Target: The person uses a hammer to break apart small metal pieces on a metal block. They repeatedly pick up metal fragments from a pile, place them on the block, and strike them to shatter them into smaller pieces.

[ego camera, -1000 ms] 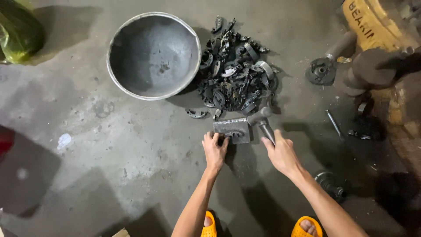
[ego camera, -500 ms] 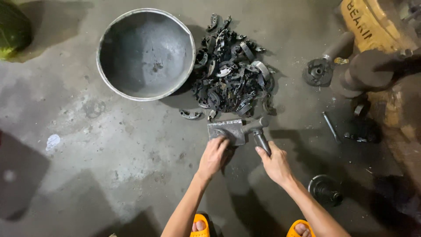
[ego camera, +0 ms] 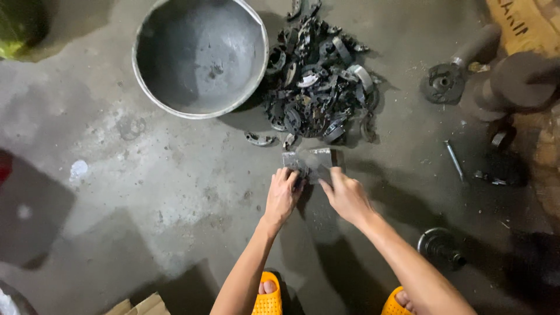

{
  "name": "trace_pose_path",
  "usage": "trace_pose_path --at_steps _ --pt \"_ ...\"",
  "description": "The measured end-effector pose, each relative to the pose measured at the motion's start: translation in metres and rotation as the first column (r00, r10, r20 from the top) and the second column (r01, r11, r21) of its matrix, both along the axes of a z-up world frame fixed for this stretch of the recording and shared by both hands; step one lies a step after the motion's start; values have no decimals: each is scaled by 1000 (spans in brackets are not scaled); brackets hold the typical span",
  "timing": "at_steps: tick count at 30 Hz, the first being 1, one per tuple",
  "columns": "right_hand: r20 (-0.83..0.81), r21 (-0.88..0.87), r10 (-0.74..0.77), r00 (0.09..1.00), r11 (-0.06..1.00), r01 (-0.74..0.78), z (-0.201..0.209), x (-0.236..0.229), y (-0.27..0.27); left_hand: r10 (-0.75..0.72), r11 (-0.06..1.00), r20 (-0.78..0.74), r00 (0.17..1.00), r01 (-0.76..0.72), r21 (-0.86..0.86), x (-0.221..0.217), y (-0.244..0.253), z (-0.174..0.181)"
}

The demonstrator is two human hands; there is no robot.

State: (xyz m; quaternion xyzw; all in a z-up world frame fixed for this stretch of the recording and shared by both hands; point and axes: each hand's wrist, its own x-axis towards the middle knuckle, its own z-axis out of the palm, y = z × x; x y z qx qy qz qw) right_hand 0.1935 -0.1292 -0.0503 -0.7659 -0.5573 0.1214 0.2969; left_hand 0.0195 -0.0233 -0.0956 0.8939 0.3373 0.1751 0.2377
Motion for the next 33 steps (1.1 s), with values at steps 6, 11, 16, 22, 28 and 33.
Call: trace_pose_path --at_steps 6,11,16,22,28,33 --pt "-150 -55 -162 975 986 155 70 -8 12 -56 998 16 998 56 13 -2 7 -11" --pt "-17 332 -115 993 936 114 15 -4 2 -54 999 59 997 54 6 -4 7 -4" --pt "-222 -400 -362 905 880 254 28 4 3 -39 998 75 996 43 -53 -10 6 0" --pt "-165 -230 -463 871 877 423 -39 35 -50 219 903 284 933 -84 -422 -17 8 15" --pt "-133 -474 -584 801 747 467 -63 83 -74 423 765 322 847 -143 -628 -32 15 22" --pt "43 -674 -441 896 649 352 -42 107 -48 303 944 446 842 -200 -264 -26 119 73"
